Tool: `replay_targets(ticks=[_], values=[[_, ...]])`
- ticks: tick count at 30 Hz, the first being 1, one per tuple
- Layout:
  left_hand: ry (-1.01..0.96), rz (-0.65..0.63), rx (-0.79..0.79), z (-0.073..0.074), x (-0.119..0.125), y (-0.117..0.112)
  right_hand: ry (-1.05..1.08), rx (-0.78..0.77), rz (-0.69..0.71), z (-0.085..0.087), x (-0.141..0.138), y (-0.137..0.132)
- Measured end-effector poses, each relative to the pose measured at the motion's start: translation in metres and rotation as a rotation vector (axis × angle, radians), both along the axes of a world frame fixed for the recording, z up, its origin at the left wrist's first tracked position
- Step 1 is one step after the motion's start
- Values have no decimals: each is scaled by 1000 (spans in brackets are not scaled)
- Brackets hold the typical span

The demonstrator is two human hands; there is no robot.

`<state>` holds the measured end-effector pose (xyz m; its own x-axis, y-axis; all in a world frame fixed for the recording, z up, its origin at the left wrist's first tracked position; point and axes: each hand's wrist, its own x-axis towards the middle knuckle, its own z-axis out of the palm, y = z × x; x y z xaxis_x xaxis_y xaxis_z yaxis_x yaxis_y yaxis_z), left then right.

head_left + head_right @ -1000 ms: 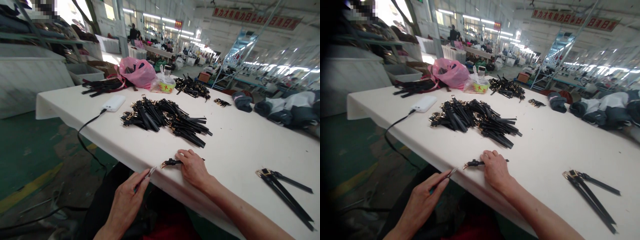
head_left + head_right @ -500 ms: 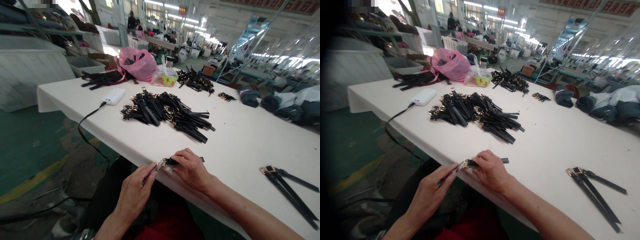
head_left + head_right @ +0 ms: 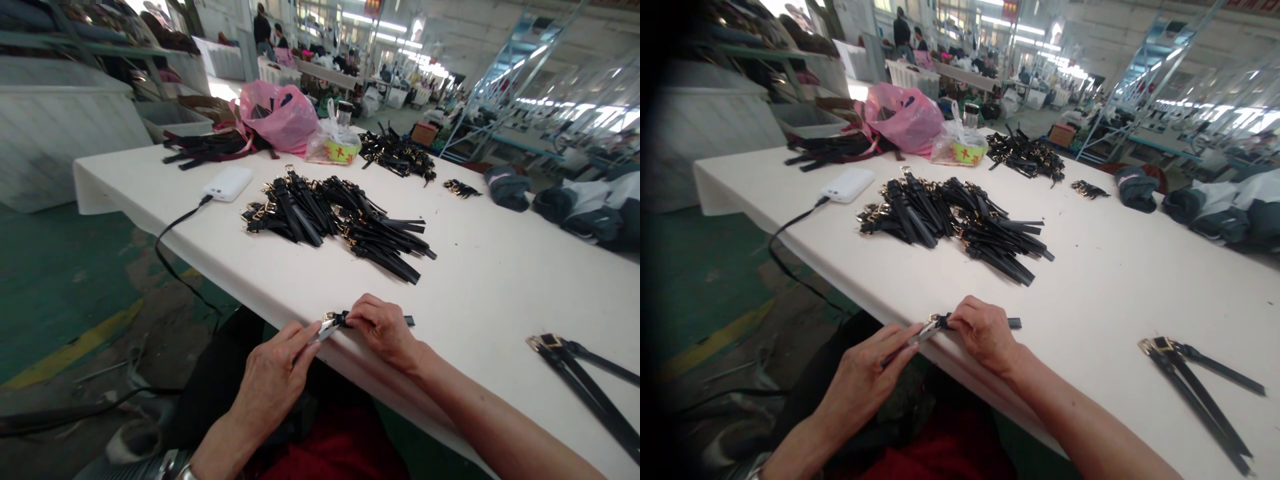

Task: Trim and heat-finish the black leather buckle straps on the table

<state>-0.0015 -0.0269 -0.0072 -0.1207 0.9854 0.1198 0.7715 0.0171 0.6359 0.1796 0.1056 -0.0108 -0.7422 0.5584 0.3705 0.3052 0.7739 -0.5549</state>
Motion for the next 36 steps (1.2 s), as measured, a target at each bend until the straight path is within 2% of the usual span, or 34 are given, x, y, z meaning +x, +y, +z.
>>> replay_targets(ticks=[7, 15, 21, 31, 36], values=[[140, -54, 34, 5, -3, 5, -153, -2, -70, 9, -4, -3], [400, -116, 41, 14, -4, 8, -249, -108, -103, 11, -8, -2], [406, -124, -67, 21, 1, 10, -219, -123, -112, 11, -9, -7], [536, -173, -121, 34, 4, 10, -125, -149, -114, 7, -10, -8], [539, -162, -143, 36, 6, 13, -112, -187, -115, 8, -10, -7]])
